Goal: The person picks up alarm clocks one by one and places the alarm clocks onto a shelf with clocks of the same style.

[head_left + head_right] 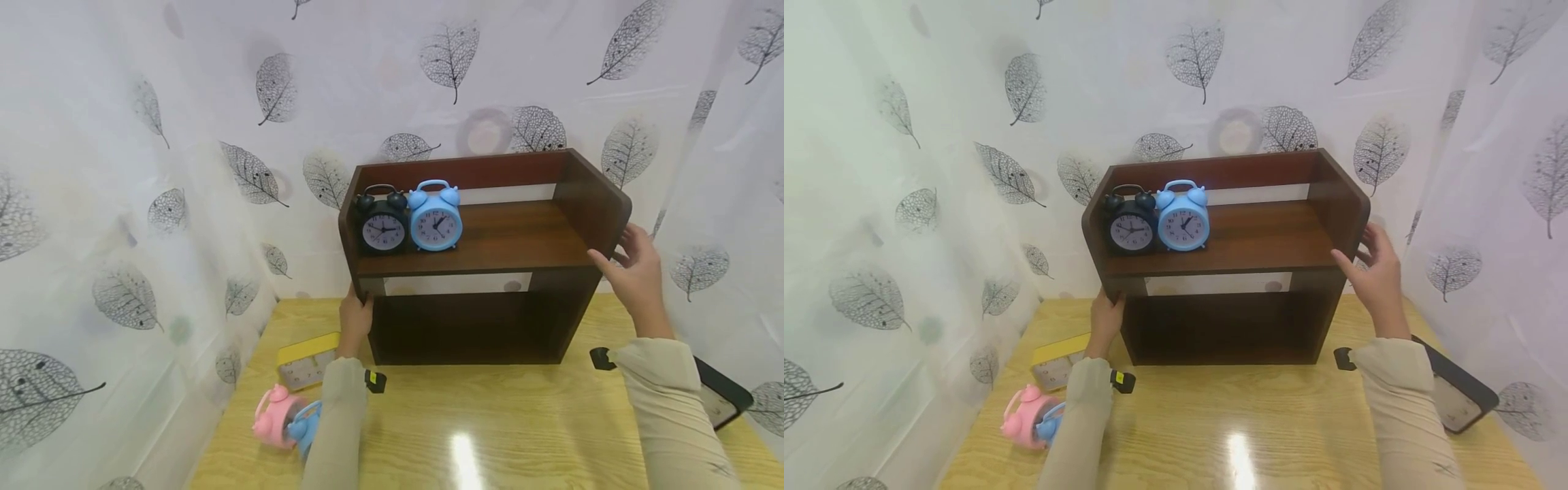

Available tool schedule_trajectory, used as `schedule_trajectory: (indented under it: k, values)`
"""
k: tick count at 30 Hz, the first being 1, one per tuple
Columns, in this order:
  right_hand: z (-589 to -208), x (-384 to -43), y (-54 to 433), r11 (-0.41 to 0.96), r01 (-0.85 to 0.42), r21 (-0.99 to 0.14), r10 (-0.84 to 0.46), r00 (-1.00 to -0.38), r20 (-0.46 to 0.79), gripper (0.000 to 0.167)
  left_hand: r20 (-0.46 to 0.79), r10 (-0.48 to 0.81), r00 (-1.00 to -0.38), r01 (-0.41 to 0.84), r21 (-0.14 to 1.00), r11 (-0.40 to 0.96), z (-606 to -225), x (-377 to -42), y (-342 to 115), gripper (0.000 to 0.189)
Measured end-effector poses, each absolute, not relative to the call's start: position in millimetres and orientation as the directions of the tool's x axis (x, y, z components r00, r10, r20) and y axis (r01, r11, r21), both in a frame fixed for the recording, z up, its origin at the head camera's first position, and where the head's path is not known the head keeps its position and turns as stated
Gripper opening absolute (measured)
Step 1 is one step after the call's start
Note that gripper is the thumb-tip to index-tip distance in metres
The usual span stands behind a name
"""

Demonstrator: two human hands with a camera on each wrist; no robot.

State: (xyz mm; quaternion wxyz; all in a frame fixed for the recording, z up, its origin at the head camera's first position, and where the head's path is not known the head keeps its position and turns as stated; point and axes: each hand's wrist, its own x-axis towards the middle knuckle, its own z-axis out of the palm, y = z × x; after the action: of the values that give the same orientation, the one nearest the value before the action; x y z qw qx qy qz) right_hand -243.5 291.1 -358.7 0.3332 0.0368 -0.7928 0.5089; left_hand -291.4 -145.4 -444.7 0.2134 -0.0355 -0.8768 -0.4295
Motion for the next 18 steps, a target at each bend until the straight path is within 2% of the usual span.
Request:
schedule_trajectory:
  k: [9, 18]
  values:
    - [-381.8, -238.6, 288.3, 0.510, -0.286, -0.811, 0.247, -0.855, 0.456, 0.075, 0.401, -0.118, -0.909, 0.244, 0.738, 0.629, -443.8, -289.7, -145.6, 0.041]
    - [-407.1, -240.5, 284.3, 0.529, -0.238, -0.814, 0.253, -0.872, 0.419, 0.085, 0.391, -0.127, -0.911, 0.232, 0.743, 0.627, -443.7, -290.9, -145.5, 0.044]
